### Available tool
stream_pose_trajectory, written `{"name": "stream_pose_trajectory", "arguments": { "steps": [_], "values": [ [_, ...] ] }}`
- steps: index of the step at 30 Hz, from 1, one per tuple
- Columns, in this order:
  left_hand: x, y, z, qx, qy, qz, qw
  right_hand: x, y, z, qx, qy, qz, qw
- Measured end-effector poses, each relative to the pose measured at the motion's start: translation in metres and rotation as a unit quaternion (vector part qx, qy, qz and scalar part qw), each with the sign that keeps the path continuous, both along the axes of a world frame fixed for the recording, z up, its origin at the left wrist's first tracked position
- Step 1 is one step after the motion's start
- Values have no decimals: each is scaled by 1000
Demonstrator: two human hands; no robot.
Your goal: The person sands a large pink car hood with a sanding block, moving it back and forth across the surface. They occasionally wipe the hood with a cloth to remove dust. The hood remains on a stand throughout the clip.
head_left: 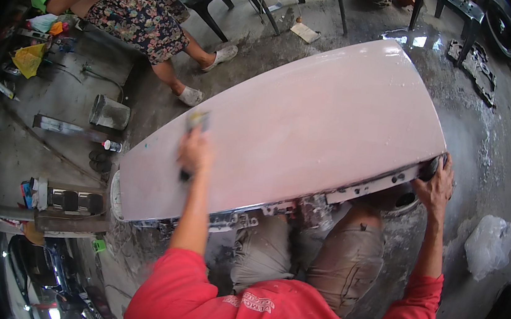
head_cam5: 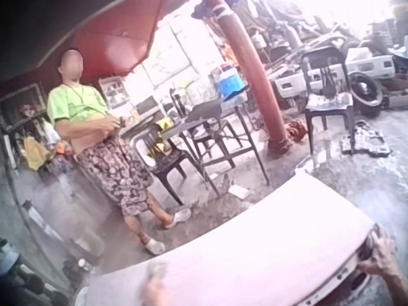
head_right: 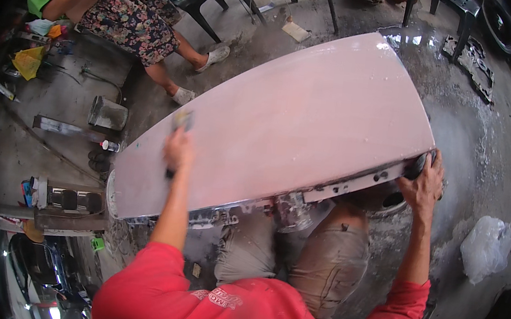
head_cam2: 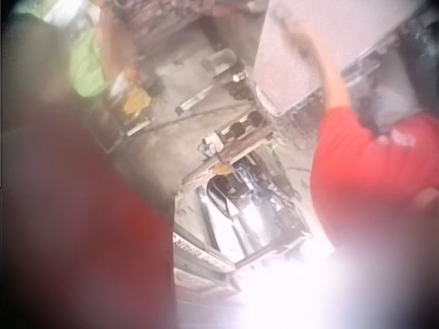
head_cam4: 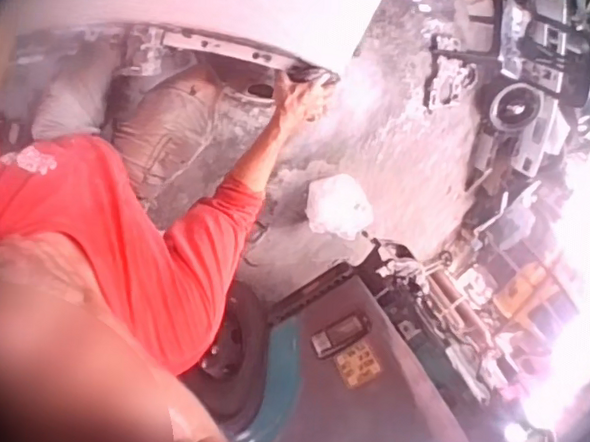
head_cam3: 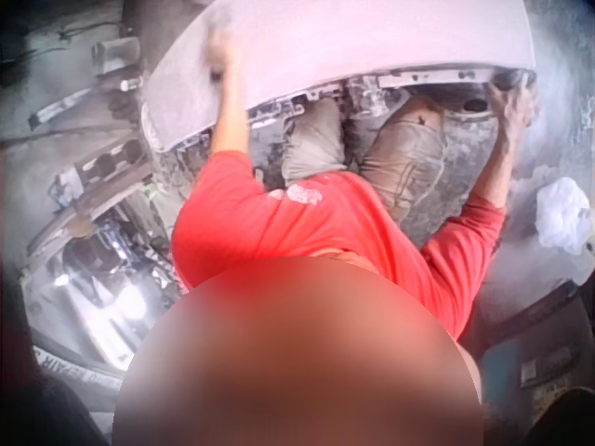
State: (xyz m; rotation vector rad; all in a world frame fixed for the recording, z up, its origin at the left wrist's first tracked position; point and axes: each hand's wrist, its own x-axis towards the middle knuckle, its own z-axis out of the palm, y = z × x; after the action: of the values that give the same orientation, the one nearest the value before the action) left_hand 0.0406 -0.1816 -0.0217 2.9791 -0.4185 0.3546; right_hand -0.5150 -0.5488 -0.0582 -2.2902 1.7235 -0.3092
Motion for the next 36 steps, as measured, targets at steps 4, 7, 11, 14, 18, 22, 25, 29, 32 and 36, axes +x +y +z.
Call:
{"name": "stream_pose_trajectory", "arguments": {
  "steps": [4, 7, 11, 14, 18, 22, 25, 29, 32, 36],
  "values": [
    [-201, -292, 4, -119, 22, -352, 928, -2, 0, 5, 49, -9, -8, 999],
    [-327, -396, 1, -158, -14, -508, 846, -7, 0, 2, 30, -23, 4, 999],
    [-304, -342, -17, -156, 17, -573, 804, -12, -2, -8, -1, -14, 18, 1000],
    [-180, -176, -17, -128, -37, -470, 873, -12, -5, -15, -15, -8, 16, 1000],
    [-24, 142, 20, -30, 21, -162, 986, -8, -8, -18, -20, 26, 15, 999],
    [14, 279, 17, -13, 80, 282, 956, -4, -8, -15, -5, 35, 18, 999],
    [-64, 162, -19, 18, -9, 69, 997, -4, -4, -10, -1, 37, 7, 999],
    [-252, -115, -32, -158, -64, -345, 923, -4, -1, -3, 16, 29, 1, 999],
    [-345, -251, -17, -193, -47, -423, 884, -5, 0, -2, 10, 20, 8, 1000],
    [-312, -215, -8, -183, -61, -571, 798, -7, 0, -7, -1, 13, 17, 1000]
  ]
}}
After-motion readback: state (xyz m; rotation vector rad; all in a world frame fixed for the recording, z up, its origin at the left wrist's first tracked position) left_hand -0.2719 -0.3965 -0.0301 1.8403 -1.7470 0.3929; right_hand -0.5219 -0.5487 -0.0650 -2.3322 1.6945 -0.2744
